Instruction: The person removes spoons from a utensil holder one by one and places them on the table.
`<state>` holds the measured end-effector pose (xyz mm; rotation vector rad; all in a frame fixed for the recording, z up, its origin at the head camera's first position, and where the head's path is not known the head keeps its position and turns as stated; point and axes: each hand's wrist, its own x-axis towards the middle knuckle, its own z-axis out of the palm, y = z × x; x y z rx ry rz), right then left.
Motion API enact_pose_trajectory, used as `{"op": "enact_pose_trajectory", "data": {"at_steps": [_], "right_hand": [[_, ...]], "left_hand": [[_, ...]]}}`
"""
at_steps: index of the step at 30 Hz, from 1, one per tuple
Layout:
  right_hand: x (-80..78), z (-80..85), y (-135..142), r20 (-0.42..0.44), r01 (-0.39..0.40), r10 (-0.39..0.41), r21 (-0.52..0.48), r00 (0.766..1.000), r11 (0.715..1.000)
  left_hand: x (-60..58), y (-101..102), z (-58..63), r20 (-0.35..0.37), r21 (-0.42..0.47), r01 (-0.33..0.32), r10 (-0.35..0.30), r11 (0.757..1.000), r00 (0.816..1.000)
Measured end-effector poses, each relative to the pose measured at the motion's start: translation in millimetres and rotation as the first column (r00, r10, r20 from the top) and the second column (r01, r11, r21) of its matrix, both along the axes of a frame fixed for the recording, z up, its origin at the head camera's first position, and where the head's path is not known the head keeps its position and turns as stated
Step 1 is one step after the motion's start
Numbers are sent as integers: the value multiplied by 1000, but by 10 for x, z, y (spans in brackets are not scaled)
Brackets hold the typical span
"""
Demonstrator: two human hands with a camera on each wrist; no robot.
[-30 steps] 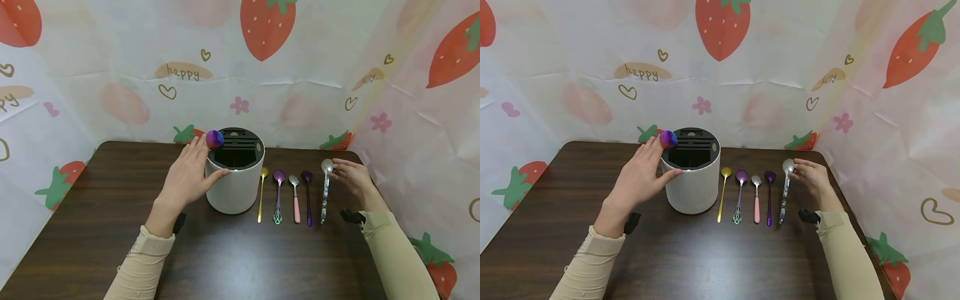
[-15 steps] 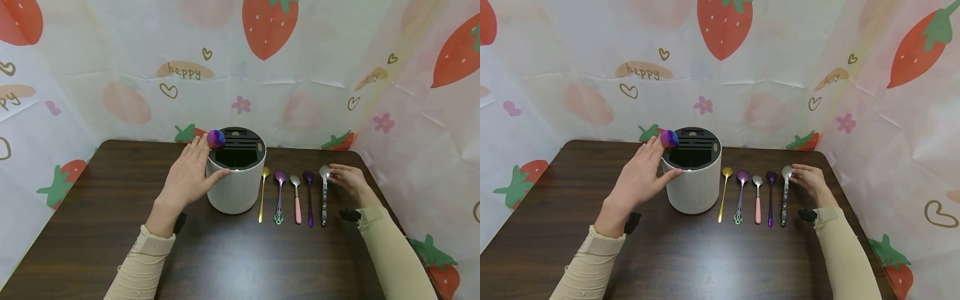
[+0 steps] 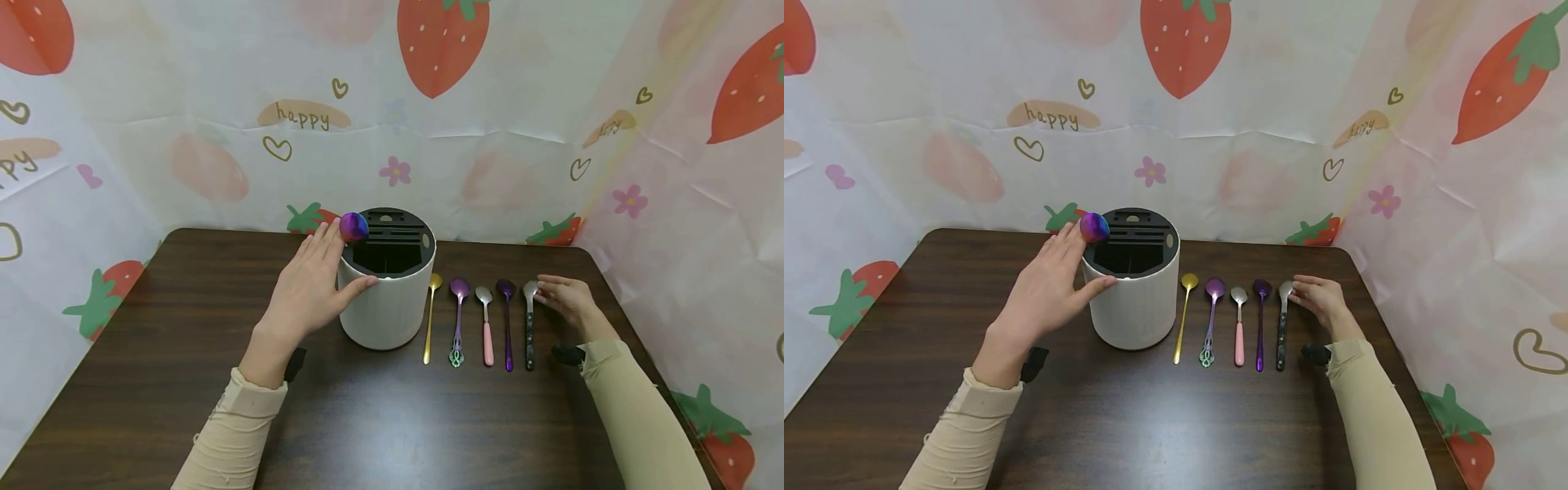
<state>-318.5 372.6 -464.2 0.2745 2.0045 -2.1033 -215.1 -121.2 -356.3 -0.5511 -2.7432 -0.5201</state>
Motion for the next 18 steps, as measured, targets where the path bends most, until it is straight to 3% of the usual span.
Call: {"op": "enact_pose_trajectory", "data": {"at_steps": [11,18], "right_hand": [[40,-59,34,-31,3,-2,11,1000,1000],[105,-5,27,-38,37,-31,183,999,982]], "left_hand": [[-2,0,-6,-12,6,5,-5,1000,1000],[-1,5,-1,-3,4,5,-5,1000,1000]]}}
